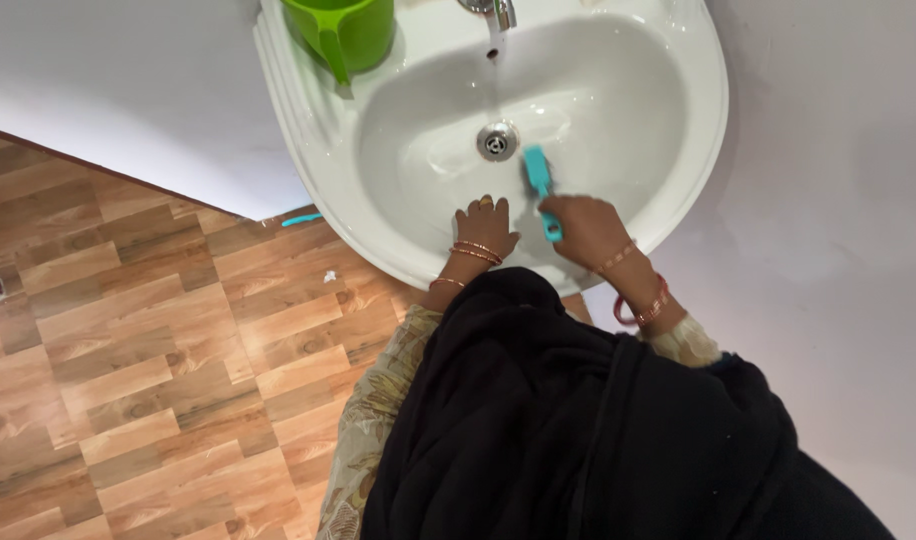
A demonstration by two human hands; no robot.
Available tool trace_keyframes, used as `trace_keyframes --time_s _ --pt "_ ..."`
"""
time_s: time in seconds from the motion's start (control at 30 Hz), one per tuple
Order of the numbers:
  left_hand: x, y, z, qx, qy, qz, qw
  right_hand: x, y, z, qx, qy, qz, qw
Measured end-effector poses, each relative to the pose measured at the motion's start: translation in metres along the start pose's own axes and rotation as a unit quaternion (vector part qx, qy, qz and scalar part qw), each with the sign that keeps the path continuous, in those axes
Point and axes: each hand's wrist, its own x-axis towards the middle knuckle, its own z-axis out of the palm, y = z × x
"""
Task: The person scrubs the inside of a white bathroom sink using a blue scrubbing brush. They focus on the basin and the drain area, moving the brush in circular and back-and-forth motions while water runs from the faucet.
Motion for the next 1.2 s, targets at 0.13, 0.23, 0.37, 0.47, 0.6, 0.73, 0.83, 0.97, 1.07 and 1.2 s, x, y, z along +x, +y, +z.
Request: trace_keyframes --time_s 0.13,0.23,0.37,0.47,0.6,0.73,0.83,0.97,1.07,1.2 --pt "-0.002 0.001 -0.003 0.009 -0.007 0.001 1.000 -0.027 -0.003 -0.025 -0.003 -0.124 0.044 0.991" --pt "-0.001 -0.001 -0.005 0.007 -0.009 -0.003 1.000 -0.023 0.008 -0.020 0.012 -0.110 0.034 0.993" --pt "0.004 0.000 -0.008 -0.001 -0.055 -0.030 0.998 -0.005 0.027 0.009 -0.010 0.012 -0.025 1.000" --pt "0.007 -0.001 -0.009 0.001 -0.056 -0.033 0.998 -0.009 0.027 0.004 -0.026 -0.007 0.005 1.000" --pt "0.005 0.002 -0.006 -0.010 -0.044 -0.040 0.998 -0.036 0.016 -0.029 0.026 -0.080 0.018 0.996" --pt "0.001 0.004 -0.007 -0.019 -0.015 -0.026 0.999 -0.023 0.009 -0.022 0.050 -0.084 0.064 0.993" --pt "0.003 0.008 -0.005 -0.023 0.011 -0.012 1.000 -0.019 0.010 -0.006 0.001 0.041 -0.032 0.999" --pt "0.007 0.010 0.002 -0.031 0.019 -0.008 0.999 -0.034 0.004 -0.009 0.024 -0.029 0.034 0.999" --pt "0.006 0.015 0.004 -0.025 0.016 -0.014 0.999 -0.034 -0.001 -0.011 0.078 -0.034 0.060 0.995" --pt "0.002 0.010 0.003 -0.031 0.043 -0.021 0.998 -0.034 -0.003 0.008 0.057 0.009 0.027 0.998"
